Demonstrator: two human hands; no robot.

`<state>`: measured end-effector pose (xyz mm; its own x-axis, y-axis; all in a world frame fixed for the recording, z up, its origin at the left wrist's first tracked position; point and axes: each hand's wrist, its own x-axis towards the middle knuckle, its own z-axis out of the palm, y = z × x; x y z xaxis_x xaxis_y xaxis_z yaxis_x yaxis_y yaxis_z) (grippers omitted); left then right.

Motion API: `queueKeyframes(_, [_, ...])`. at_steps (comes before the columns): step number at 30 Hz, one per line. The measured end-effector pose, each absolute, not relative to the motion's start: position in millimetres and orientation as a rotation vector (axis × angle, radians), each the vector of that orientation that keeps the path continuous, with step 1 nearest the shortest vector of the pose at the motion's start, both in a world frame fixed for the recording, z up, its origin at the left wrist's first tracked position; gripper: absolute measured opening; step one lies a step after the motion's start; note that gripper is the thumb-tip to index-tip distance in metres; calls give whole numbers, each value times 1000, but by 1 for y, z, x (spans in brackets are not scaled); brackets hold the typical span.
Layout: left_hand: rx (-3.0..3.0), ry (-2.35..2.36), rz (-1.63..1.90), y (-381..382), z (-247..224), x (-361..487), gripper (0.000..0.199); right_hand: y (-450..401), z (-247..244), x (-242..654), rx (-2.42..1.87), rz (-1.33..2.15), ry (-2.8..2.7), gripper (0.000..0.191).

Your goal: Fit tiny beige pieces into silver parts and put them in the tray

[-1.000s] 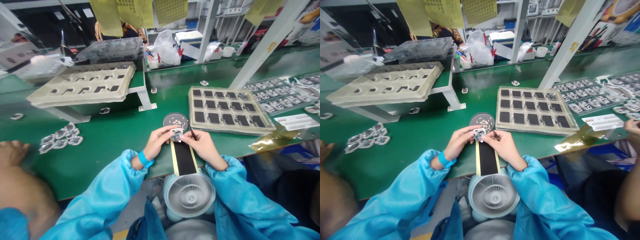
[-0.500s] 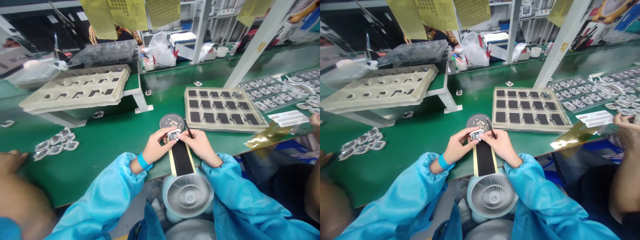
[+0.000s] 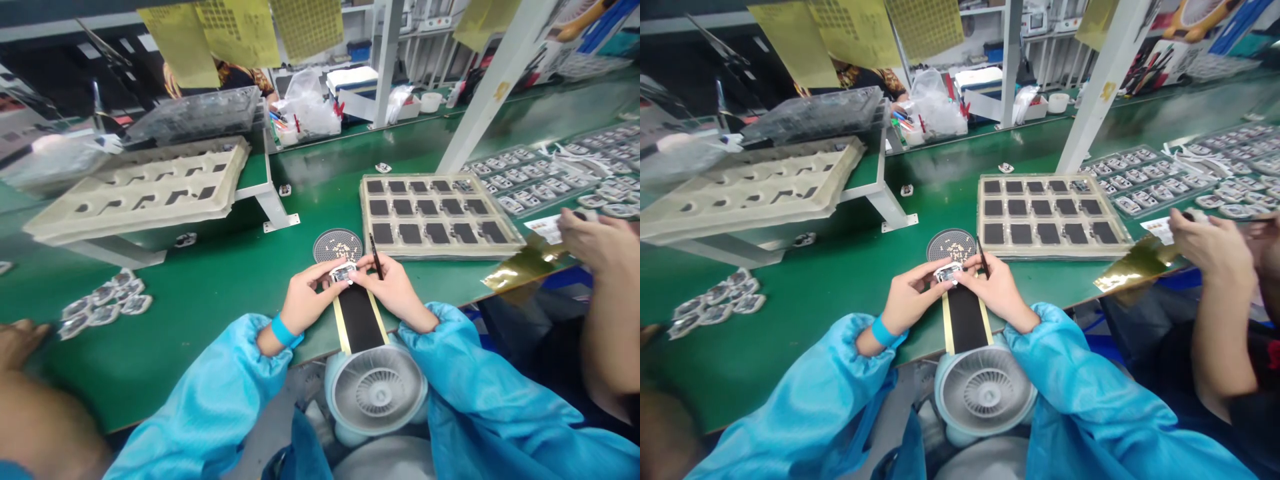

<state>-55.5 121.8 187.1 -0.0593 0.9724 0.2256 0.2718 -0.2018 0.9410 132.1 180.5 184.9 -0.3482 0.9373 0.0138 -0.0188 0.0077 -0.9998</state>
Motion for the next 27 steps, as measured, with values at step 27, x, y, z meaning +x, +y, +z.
queueKeyframes(27, [1131, 1068, 1314, 120, 189, -47, 40, 172, 180, 133, -966, 1441, -1616, 32])
